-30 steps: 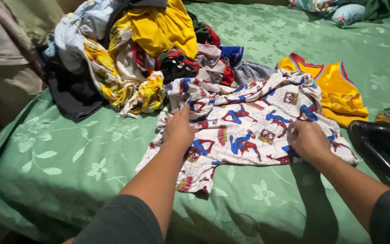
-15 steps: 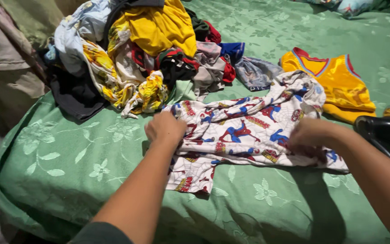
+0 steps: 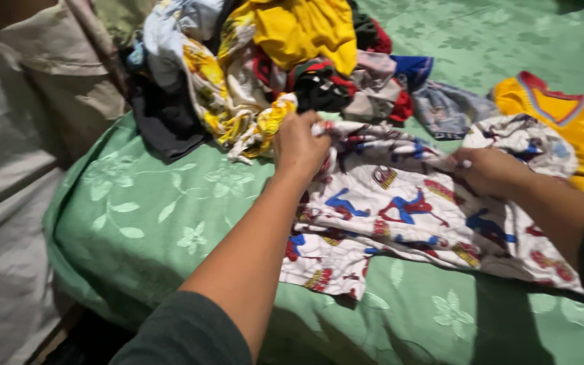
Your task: The person irons a white shirt with a Spider-Man print on a bed, then folds it. They then pick up a dark blue shirt with a print, unfold it, and lay it flat on the bed.
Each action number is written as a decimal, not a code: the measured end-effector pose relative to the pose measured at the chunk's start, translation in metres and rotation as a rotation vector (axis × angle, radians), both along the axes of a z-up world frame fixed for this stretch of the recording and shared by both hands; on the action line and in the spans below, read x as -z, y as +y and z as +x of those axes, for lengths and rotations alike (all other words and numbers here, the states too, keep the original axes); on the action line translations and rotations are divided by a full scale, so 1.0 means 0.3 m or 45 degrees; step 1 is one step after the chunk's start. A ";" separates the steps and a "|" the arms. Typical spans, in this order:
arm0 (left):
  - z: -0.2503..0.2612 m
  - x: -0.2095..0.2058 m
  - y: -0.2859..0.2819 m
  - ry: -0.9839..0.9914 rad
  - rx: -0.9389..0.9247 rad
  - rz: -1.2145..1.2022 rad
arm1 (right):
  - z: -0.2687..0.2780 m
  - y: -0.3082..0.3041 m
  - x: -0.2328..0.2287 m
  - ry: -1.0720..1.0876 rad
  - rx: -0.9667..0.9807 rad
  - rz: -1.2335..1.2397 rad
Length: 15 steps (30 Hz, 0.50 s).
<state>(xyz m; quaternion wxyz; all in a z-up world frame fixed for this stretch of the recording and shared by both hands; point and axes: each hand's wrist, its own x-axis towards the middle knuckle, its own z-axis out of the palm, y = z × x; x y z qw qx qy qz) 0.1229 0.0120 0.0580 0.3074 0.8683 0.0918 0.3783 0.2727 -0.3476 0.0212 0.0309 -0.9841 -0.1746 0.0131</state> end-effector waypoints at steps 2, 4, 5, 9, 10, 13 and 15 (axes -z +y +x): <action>0.022 -0.022 0.028 -0.109 -0.037 -0.072 | 0.037 0.019 -0.002 -0.027 0.033 0.139; 0.053 -0.021 0.040 -0.138 -0.061 -0.161 | 0.072 0.023 -0.029 0.012 0.285 0.518; 0.086 -0.020 0.043 -0.137 -0.084 -0.204 | 0.091 0.015 -0.052 0.033 0.420 0.704; 0.296 -0.044 0.038 -0.194 -0.050 -0.463 | 0.170 0.001 -0.145 -0.558 0.315 0.864; 0.339 -0.046 0.028 -0.225 -0.012 -0.545 | 0.176 -0.008 -0.164 -0.536 0.203 0.897; 0.398 -0.053 -0.003 -0.279 0.383 -0.788 | 0.157 -0.015 -0.213 -0.293 0.059 1.036; 0.358 -0.016 -0.040 -0.166 0.202 -0.406 | 0.082 0.002 -0.171 0.102 0.224 1.171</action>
